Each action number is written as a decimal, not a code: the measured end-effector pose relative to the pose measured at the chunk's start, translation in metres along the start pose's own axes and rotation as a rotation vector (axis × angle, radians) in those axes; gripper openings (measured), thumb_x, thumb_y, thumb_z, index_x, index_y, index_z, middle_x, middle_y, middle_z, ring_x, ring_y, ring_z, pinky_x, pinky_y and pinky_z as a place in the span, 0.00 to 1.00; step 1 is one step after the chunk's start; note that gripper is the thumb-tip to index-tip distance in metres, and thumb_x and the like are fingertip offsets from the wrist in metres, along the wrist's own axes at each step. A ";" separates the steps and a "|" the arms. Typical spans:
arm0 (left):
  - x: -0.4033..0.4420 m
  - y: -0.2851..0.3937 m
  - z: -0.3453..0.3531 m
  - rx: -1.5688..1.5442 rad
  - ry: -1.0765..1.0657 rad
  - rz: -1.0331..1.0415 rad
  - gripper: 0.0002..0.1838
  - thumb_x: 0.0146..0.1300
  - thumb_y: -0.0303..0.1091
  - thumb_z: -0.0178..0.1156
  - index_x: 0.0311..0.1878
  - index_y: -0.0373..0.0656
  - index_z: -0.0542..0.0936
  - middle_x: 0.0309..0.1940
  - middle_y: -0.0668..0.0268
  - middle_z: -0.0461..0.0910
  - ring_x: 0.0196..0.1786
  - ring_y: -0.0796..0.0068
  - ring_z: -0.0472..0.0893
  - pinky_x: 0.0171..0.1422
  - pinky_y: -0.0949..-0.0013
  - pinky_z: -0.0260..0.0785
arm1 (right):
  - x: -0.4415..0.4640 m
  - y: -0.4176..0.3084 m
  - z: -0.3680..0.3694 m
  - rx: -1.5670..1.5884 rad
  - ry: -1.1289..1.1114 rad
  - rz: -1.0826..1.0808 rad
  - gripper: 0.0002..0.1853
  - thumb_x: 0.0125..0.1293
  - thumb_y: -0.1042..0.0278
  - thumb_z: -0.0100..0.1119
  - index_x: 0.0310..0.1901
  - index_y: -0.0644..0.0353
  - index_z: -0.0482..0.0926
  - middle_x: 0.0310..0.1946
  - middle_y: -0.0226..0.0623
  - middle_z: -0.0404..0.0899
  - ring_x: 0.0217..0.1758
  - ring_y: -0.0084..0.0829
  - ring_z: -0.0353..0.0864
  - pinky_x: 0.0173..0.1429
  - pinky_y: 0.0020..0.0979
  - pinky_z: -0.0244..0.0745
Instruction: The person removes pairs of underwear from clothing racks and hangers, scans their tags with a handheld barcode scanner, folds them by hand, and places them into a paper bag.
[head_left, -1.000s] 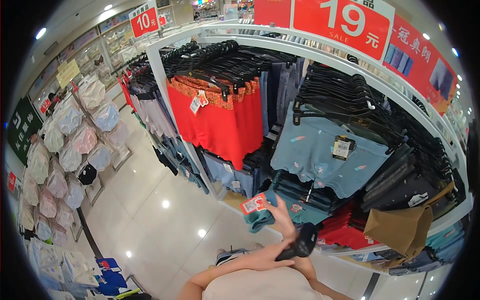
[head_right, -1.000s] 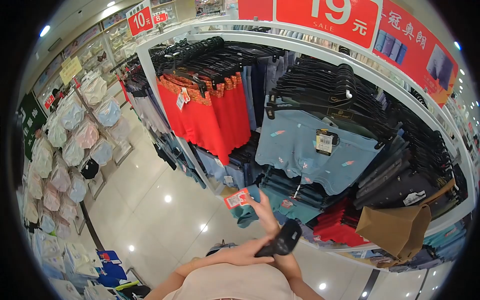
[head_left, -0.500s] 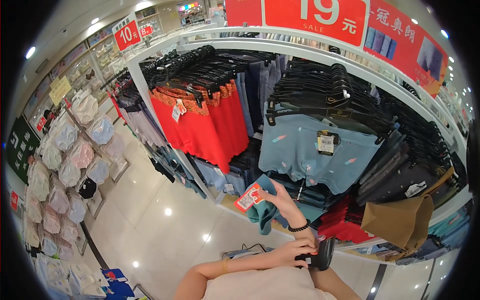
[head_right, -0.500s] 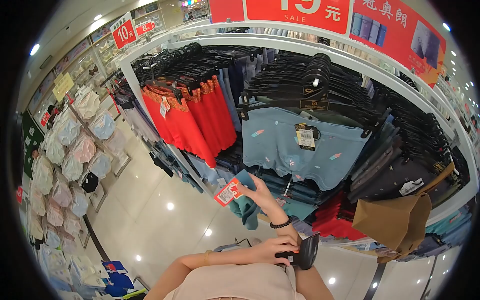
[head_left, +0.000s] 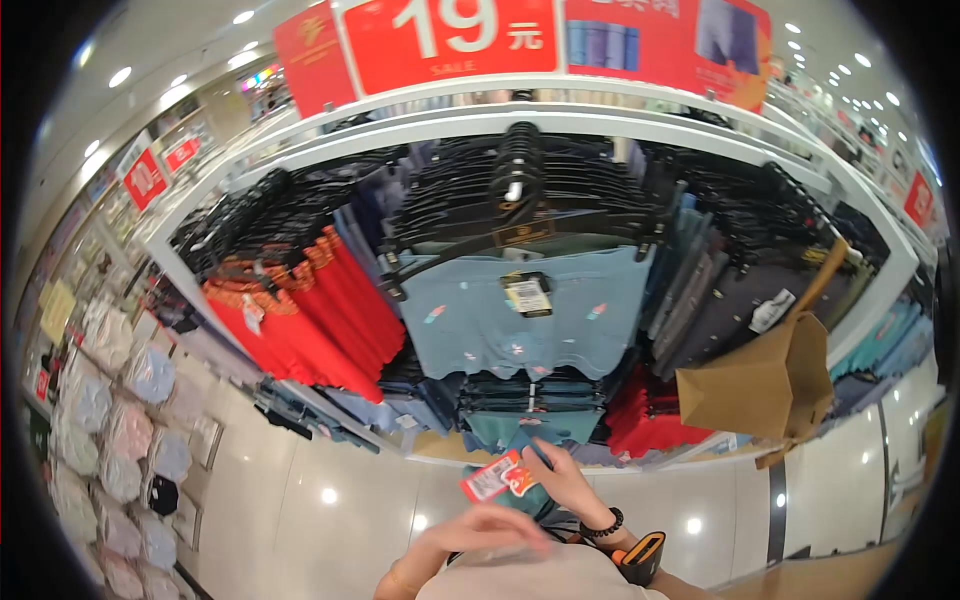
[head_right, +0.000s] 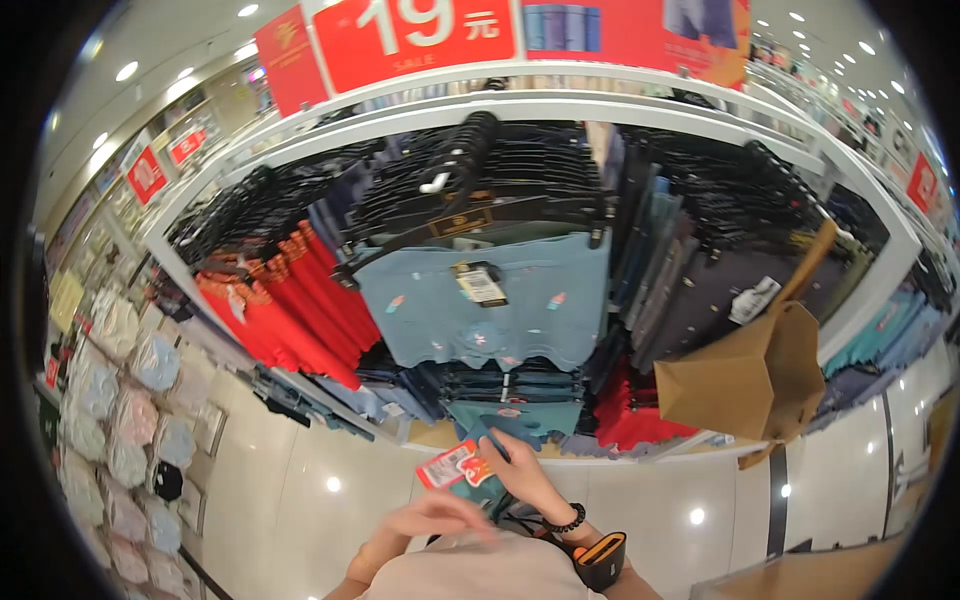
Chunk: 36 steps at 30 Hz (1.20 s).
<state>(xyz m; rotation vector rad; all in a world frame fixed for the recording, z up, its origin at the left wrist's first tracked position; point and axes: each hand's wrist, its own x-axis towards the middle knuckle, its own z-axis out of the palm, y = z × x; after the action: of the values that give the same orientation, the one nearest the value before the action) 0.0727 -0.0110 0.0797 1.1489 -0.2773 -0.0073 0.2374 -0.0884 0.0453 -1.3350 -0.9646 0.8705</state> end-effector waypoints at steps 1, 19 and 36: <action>-0.013 -0.008 -0.016 -0.181 -0.003 0.172 0.14 0.67 0.28 0.47 0.51 0.31 0.74 0.50 0.59 0.76 0.57 0.66 0.73 0.62 0.66 0.62 | -0.006 -0.010 -0.004 -0.033 -0.049 -0.005 0.10 0.68 0.66 0.50 0.35 0.66 0.70 0.22 0.30 0.65 0.28 0.16 0.59 0.30 0.24 0.61; 0.020 -0.016 -0.024 0.649 0.405 -0.065 0.14 0.48 0.27 0.70 0.39 0.37 0.78 0.34 0.65 0.78 0.38 0.79 0.76 0.39 0.78 0.67 | -0.081 -0.015 -0.035 0.252 -0.006 0.062 0.12 0.67 0.75 0.45 0.50 0.65 0.73 0.46 0.32 0.76 0.51 0.21 0.72 0.57 0.26 0.65; -0.152 0.040 -0.022 0.733 -0.282 -0.749 0.15 0.51 0.41 0.69 0.36 0.41 0.82 0.23 0.68 0.79 0.25 0.81 0.72 0.31 0.75 0.65 | -0.124 -0.001 0.070 -0.348 -0.781 -0.176 0.15 0.58 0.70 0.56 0.48 0.59 0.71 0.35 0.42 0.77 0.39 0.45 0.74 0.45 0.36 0.65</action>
<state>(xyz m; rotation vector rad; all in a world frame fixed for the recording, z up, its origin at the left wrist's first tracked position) -0.0744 0.0479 0.0748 1.9310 -0.0761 -0.7875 0.1264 -0.1767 0.0377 -1.1688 -1.8787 1.1479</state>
